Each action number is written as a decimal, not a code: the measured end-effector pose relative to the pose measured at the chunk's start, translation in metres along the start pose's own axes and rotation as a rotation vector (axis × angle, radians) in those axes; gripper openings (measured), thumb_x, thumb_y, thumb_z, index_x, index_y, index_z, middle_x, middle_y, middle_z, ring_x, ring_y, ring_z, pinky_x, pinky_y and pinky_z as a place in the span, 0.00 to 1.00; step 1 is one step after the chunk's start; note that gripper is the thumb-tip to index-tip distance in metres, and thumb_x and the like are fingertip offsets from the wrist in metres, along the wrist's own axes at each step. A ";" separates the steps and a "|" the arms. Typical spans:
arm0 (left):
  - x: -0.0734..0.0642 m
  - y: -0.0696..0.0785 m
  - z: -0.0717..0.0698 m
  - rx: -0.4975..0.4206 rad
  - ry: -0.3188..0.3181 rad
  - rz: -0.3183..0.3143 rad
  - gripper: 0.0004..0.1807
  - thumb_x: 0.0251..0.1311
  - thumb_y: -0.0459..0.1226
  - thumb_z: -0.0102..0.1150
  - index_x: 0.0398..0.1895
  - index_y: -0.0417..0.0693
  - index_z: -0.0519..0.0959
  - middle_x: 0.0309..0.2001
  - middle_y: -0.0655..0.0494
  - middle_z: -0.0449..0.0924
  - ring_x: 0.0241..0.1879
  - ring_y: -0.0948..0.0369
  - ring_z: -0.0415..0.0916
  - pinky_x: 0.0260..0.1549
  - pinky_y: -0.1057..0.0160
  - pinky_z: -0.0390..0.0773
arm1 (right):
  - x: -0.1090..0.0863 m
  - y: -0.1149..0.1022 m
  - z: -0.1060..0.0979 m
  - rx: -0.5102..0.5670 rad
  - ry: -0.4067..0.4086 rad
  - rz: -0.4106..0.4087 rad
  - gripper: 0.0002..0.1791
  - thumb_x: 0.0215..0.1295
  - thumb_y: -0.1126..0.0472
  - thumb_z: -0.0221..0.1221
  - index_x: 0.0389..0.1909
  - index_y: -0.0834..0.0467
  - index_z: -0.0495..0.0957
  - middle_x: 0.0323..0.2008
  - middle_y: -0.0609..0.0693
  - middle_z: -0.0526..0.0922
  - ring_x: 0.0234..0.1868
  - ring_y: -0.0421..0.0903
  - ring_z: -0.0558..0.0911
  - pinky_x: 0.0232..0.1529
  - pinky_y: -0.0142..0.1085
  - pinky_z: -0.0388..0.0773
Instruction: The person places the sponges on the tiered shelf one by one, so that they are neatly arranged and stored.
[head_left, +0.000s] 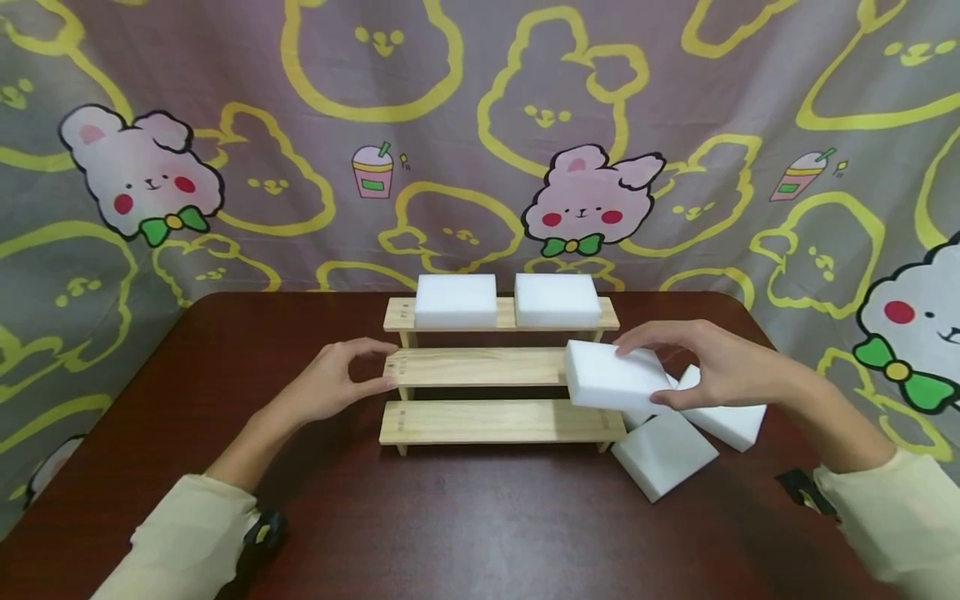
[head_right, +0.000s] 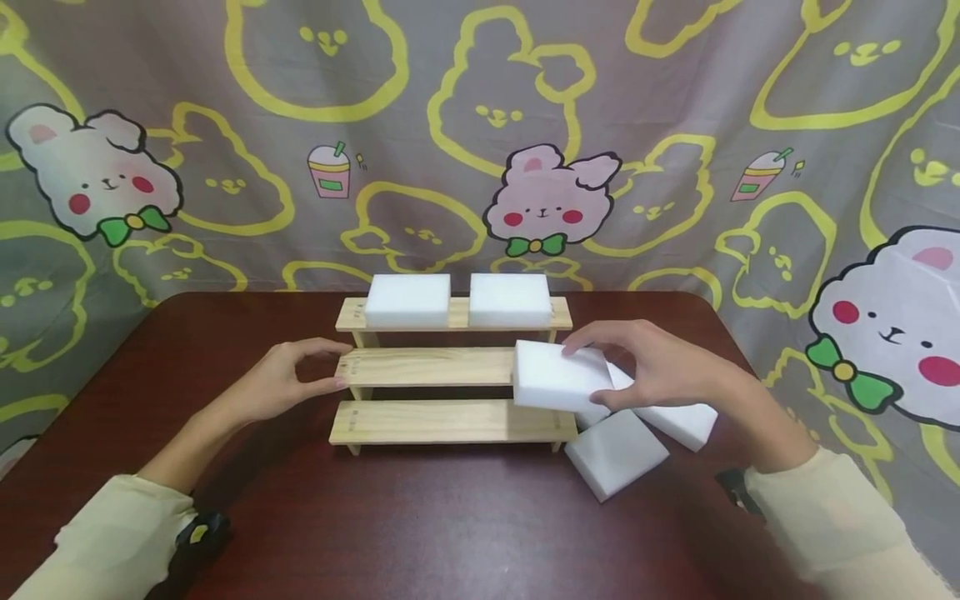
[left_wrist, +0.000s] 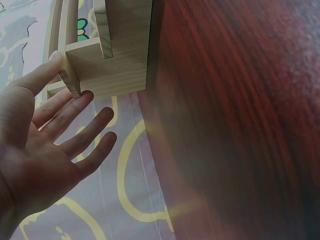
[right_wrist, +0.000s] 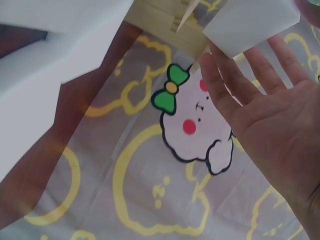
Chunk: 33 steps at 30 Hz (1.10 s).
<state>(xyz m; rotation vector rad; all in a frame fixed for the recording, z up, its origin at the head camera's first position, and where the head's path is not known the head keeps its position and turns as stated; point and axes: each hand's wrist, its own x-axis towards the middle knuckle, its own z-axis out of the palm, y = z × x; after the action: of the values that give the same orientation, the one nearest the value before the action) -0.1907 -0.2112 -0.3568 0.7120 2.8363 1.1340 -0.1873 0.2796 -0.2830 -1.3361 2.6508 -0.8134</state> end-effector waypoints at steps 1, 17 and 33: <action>0.000 0.000 0.000 0.000 0.001 0.000 0.26 0.63 0.39 0.73 0.61 0.36 0.81 0.58 0.41 0.84 0.61 0.41 0.78 0.61 0.36 0.73 | 0.002 -0.001 0.001 -0.013 0.006 -0.007 0.32 0.54 0.63 0.78 0.60 0.45 0.79 0.57 0.43 0.83 0.47 0.38 0.79 0.38 0.34 0.83; 0.000 0.002 0.000 0.007 -0.001 -0.006 0.26 0.64 0.39 0.73 0.61 0.36 0.81 0.58 0.40 0.83 0.61 0.42 0.78 0.61 0.36 0.73 | 0.034 -0.009 0.027 -0.025 0.081 -0.056 0.30 0.50 0.61 0.80 0.55 0.47 0.81 0.57 0.45 0.82 0.51 0.41 0.77 0.42 0.37 0.84; 0.000 0.002 0.000 0.011 0.006 0.003 0.25 0.64 0.39 0.73 0.61 0.35 0.81 0.57 0.40 0.84 0.59 0.42 0.79 0.60 0.37 0.74 | 0.088 -0.040 0.064 -0.072 0.106 -0.061 0.23 0.53 0.54 0.76 0.50 0.52 0.83 0.52 0.43 0.83 0.53 0.42 0.80 0.54 0.45 0.80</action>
<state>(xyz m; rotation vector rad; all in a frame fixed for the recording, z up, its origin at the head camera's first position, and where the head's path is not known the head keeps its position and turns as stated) -0.1898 -0.2104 -0.3555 0.7156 2.8492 1.1240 -0.1945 0.1656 -0.3028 -1.4361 2.7569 -0.8251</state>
